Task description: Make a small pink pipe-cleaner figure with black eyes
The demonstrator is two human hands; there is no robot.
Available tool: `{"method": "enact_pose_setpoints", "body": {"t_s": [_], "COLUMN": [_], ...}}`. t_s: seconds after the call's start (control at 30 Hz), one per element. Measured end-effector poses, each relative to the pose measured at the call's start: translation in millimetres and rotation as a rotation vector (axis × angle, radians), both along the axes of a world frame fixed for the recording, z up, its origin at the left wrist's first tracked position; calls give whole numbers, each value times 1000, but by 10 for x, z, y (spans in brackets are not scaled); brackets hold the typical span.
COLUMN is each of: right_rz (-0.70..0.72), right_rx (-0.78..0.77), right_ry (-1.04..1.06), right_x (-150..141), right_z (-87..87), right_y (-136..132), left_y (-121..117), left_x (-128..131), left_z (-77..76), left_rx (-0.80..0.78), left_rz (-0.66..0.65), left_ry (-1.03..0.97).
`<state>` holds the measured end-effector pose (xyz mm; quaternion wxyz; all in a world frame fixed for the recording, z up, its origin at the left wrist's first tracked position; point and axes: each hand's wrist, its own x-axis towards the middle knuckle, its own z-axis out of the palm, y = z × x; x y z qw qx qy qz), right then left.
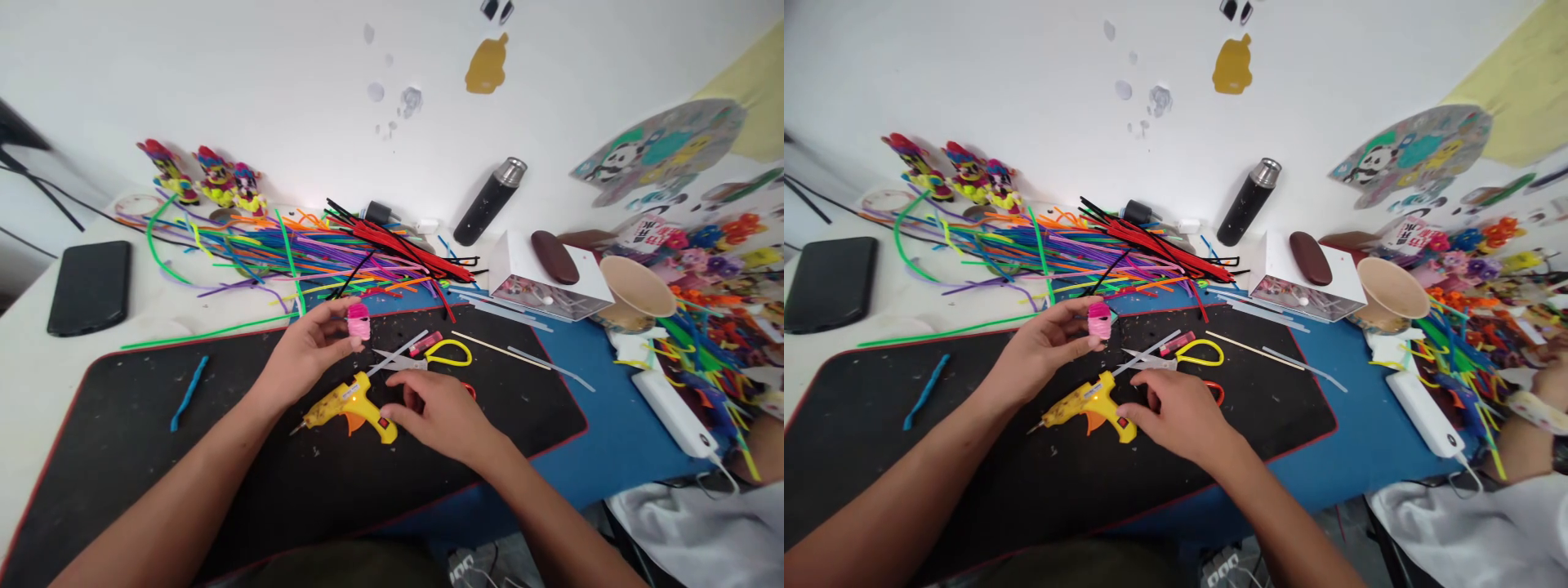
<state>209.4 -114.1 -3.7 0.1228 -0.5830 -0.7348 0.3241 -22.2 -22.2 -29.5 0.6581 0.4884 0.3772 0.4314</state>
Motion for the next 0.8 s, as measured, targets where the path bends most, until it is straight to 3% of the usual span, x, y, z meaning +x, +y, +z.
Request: {"method": "enact_pose_setpoints", "body": {"t_s": [0.2,0.47,0.8], "right_rz": [115,75,-139], "right_rx": [52,63,-73], "right_ry": [-123,-207,115], "right_x": [-244,-393,-307], "right_z": [-34,-112,-114], "right_y": [-18,-65,-99], "left_y": [23,29,66], "left_x": [-18,-32,-88], "left_z": [-50,-33,16], "left_rx": [30,49,59], "left_rz": [1,16,81], "left_ry": [12,13,-62]}}
